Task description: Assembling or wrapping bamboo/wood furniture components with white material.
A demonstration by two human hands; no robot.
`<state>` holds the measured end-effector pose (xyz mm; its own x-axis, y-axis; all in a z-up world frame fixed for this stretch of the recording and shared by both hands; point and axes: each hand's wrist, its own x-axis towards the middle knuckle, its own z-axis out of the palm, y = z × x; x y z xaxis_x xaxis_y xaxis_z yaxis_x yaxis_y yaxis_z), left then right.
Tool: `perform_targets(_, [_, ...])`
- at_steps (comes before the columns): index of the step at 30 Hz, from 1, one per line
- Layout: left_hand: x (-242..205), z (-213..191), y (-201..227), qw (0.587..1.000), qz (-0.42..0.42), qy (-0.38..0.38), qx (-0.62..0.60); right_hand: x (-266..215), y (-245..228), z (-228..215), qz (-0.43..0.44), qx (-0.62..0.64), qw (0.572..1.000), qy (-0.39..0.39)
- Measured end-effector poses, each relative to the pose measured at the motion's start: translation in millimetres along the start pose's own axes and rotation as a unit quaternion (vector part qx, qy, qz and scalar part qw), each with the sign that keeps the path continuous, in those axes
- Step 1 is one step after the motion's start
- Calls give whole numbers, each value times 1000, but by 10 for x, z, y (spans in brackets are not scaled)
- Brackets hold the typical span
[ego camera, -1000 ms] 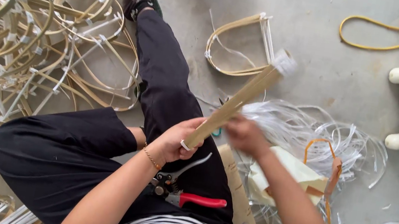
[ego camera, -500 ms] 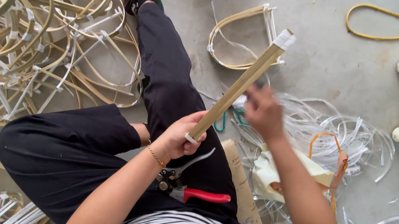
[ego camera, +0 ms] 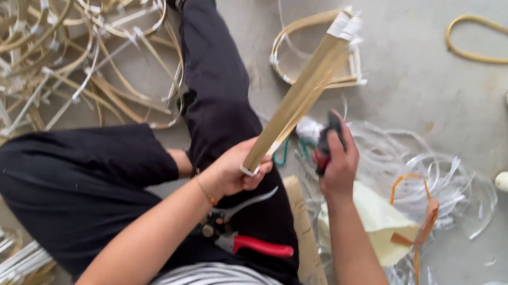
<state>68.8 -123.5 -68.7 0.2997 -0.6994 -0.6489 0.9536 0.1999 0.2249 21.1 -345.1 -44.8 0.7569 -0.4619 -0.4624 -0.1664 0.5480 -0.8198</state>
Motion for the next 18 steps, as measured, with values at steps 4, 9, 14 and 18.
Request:
perform_targets(4, [-181,391,193,998,-4,14,54,255,104,108,53,-184,973,-132])
perform_targets(9, [-148,95,95,998,-18,-38,52,321,-249,364,-197,-447,870,-68])
perform_targets(14, [259,-455,-219,996,12,-85,-26,-9,-183,179,-319,-443,831,-106])
perform_targets(18, [-10,141,58,997,25,32,58,-163,-58,97,-305,-501,786,-194])
